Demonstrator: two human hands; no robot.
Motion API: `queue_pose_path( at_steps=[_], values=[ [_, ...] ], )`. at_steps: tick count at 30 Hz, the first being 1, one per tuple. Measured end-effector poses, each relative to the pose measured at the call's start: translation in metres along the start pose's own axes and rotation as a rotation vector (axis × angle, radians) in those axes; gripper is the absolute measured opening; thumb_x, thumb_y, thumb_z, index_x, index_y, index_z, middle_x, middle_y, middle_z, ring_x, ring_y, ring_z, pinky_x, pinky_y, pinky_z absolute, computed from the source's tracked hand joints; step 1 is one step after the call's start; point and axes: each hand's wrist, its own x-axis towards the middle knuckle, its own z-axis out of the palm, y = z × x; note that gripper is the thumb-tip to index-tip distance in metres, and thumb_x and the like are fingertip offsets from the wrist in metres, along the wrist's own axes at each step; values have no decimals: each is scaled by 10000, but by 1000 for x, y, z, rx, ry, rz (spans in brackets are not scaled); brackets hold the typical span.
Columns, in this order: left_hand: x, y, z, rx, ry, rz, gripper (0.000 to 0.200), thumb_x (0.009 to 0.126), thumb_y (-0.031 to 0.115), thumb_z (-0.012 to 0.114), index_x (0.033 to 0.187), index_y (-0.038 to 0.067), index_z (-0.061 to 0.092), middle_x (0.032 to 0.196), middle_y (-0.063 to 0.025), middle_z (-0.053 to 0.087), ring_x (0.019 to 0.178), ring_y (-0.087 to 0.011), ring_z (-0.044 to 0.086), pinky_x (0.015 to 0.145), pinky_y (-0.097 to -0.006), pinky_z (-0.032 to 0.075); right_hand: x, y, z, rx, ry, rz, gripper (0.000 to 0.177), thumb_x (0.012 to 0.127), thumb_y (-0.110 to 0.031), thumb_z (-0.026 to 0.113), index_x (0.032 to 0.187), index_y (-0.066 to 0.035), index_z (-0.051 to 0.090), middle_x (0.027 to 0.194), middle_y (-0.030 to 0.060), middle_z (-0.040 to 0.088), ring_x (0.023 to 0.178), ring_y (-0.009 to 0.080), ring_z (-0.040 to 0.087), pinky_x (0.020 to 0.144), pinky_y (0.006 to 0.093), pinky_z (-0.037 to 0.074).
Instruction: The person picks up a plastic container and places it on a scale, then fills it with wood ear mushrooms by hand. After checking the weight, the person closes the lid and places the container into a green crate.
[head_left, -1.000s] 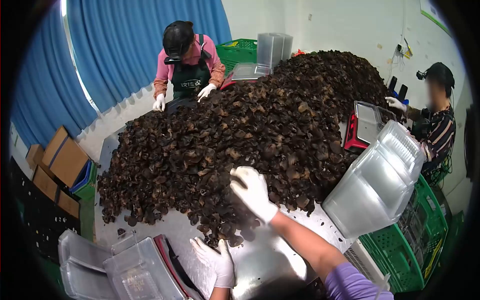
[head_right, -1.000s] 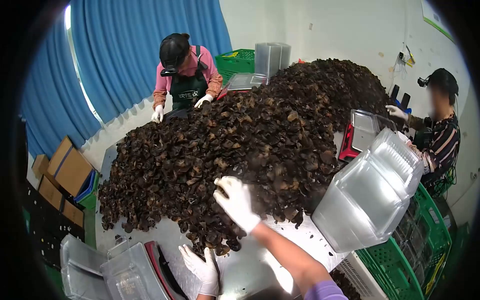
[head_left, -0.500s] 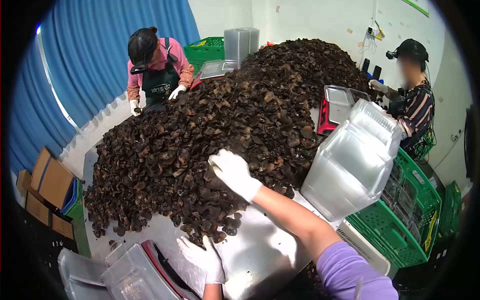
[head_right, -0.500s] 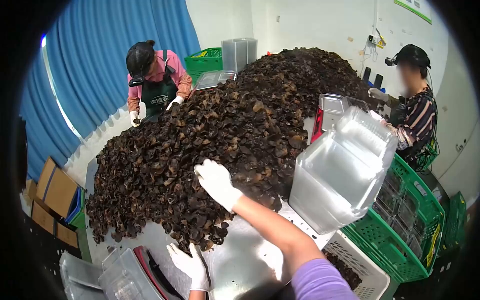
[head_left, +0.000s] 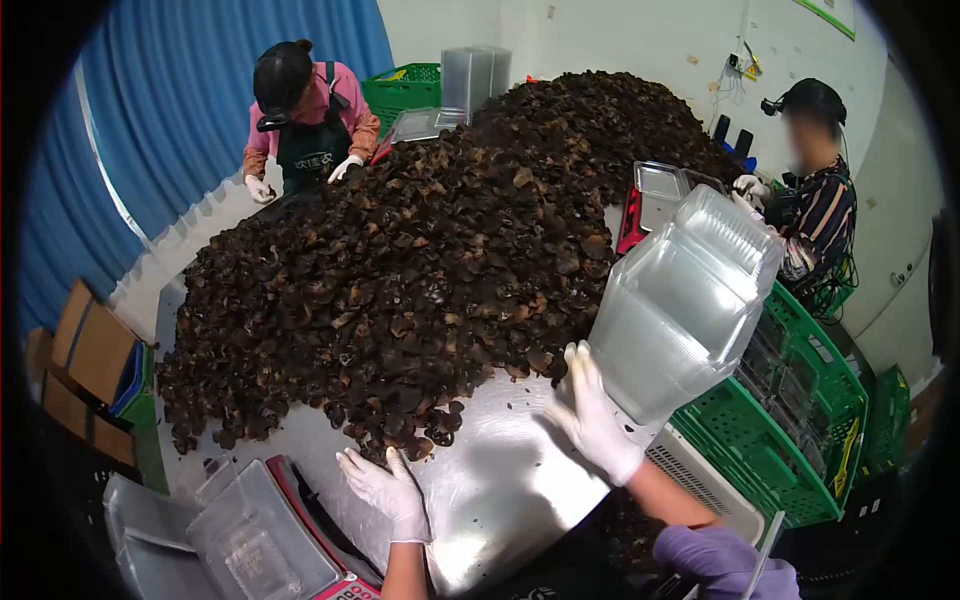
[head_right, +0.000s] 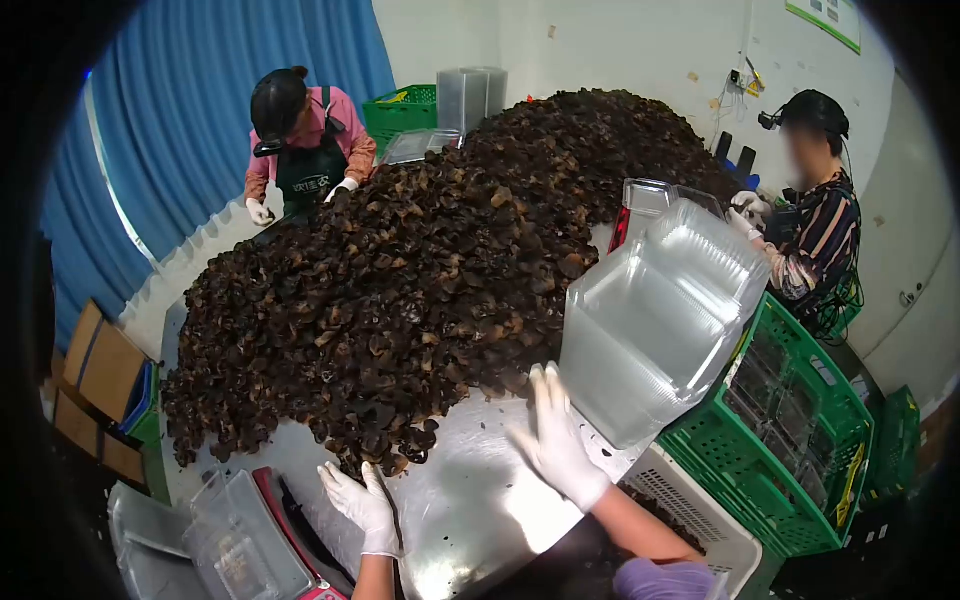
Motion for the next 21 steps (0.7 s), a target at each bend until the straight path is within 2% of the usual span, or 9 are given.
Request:
queue_pose_path(
  at_steps=[2, 4, 6, 8, 10, 13, 17, 20, 21],
  values=[
    [-1, 1, -2, 8, 5, 9, 770, 975, 472, 508, 1490, -50, 272, 1546, -252, 268, 1429, -367, 272, 1178, -459, 207, 48, 5, 35, 150, 288, 128, 799, 914, -177, 628, 1521, 38, 156, 1545, 350, 135, 1457, 463, 158, 1193, 483, 164],
    [-1, 3, -1, -3, 15, 19, 771, 973, 467, 512, 1489, -52, 269, 1543, -252, 272, 1429, -368, 272, 1178, -463, 203, 86, 21, 77, -11, 513, 271, 820, 927, -188, 628, 1531, 20, 115, 1562, 344, 115, 1463, 463, 135, 1199, 470, 143],
    [-1, 1, -3, -5, -8, 5, 784, 964, 470, 523, 1487, -56, 267, 1540, -256, 273, 1429, -371, 269, 1178, -467, 201, 115, 14, 65, 114, 656, 421, 832, 940, -218, 626, 1546, 3, 102, 1594, 300, 51, 1495, 402, 52, 1214, 463, 70],
    [0, 1, -3, -11, -19, 22, 797, 953, 468, 541, 1481, -63, 269, 1538, -261, 275, 1428, -377, 267, 1176, -469, 205, 135, 27, 64, -6, 772, 483, 842, 946, -285, 621, 1548, -3, 104, 1595, 292, 80, 1493, 401, 80, 1215, 461, 73],
    [0, 8, -11, 5, -49, 9, 815, 937, 466, 565, 1472, -75, 273, 1537, -260, 279, 1431, -386, 258, 1179, -470, 196, 151, 50, 58, 18, 746, 628, 803, 971, -378, 561, 1544, -15, 132, 1584, 280, 158, 1477, 415, 143, 1210, 479, 112],
    [4, 11, -15, -17, -126, -21, 850, 927, 480, 559, 1481, -79, 237, 1550, -266, 253, 1449, -391, 216, 1184, -491, 169, 165, 89, 67, -84, 810, 604, 710, 973, -385, 553, 1513, -19, 273, 1575, 261, 202, 1462, 411, 192, 1201, 482, 141],
    [3, 9, -11, -14, -136, -18, 843, 931, 476, 551, 1483, -76, 233, 1545, -263, 261, 1458, -392, 193, 1185, -491, 146, 143, 85, 74, -205, 715, 498, 647, 981, -355, 547, 1508, -57, 318, 1580, 226, 187, 1469, 406, 155, 1195, 493, 146],
    [2, 11, -14, -5, -152, -6, 831, 947, 482, 524, 1482, -79, 227, 1544, -263, 258, 1460, -393, 183, 1184, -495, 145, 118, 53, 79, -298, 578, 245, 751, 835, -210, 716, 1486, -90, 363, 1581, 206, 193, 1466, 407, 142, 1188, 529, 137],
    [2, 11, -15, -3, -156, -3, 823, 952, 480, 519, 1479, -81, 229, 1543, -263, 259, 1459, -395, 183, 1183, -497, 145, 114, 47, 83, -400, 534, 186, 746, 751, -171, 757, 1428, -112, 447, 1559, 199, 251, 1457, 400, 179, 1172, 555, 164]
  ],
)
